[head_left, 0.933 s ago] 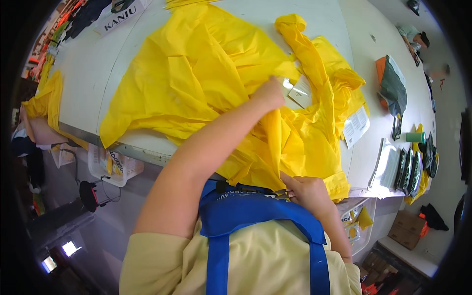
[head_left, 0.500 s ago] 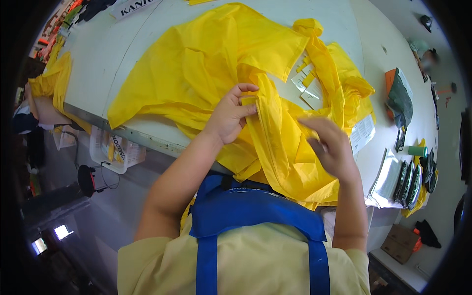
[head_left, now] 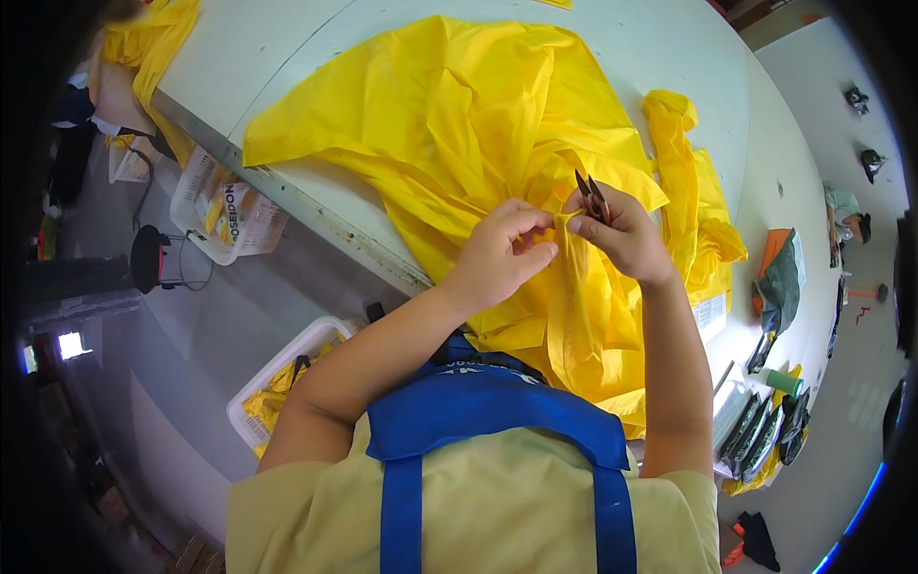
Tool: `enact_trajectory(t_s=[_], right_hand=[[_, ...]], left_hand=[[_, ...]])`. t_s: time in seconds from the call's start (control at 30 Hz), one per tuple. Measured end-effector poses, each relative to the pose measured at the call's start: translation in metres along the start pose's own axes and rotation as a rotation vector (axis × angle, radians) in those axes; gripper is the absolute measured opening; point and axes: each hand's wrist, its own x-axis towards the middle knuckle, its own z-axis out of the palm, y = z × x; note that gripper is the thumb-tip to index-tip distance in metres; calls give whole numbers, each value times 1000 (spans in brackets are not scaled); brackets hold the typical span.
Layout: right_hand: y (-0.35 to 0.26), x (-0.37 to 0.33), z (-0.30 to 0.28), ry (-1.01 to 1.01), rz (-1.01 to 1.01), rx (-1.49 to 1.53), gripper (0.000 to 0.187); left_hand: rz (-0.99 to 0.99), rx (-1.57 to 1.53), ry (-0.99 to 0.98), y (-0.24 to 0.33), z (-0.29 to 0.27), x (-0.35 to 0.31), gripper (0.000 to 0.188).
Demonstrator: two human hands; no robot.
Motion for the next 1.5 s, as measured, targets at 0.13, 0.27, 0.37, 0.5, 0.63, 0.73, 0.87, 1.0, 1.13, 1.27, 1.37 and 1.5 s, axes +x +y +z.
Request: enact_trajectory(t_s=[0.13,0.27,0.37,0.5,0.63,0.73,0.87,1.0,1.13,1.27,1.37,1.5], right_hand=[[-2,-2,13,29,-178,144,32],[16,-8,-11,-147,-25,149,38],[23,-16,-30,96,170,131,22],[52,-31,-62,238,153,404,18],[70,-44,-100,414,169,404,14],[81,-54,-128,548,130,461,11],[89,-60,-154,602,101,373,8],[74,-63,-179,855,-31,307,4],[58,-83,-200,701,-347,528,7],[39,-73,-165,631,-420,829,7],[46,-82,-155,397,-529,991,5],[48,-81,-132,378,-612,1164,6]], left_hand=[[-168,-220,-139,2,0,3,17],[-51,61,-304,12,-5,11,16],[-11,466,-326,-26,-26,35,20],[-117,1358,-469,-69,-52,46,30],[-10,1429,-369,-88,-58,61,30],[63,1492,-483,-85,-68,55,26],[164,1495,-573,-88,-85,45,15],[633,1076,-135,-10,-79,47,13],[880,800,-26,30,-106,-4,22],[313,924,-155,-39,-144,-97,19],[9,723,-74,-68,-142,-123,17],[-438,421,259,-107,-130,-114,37]])
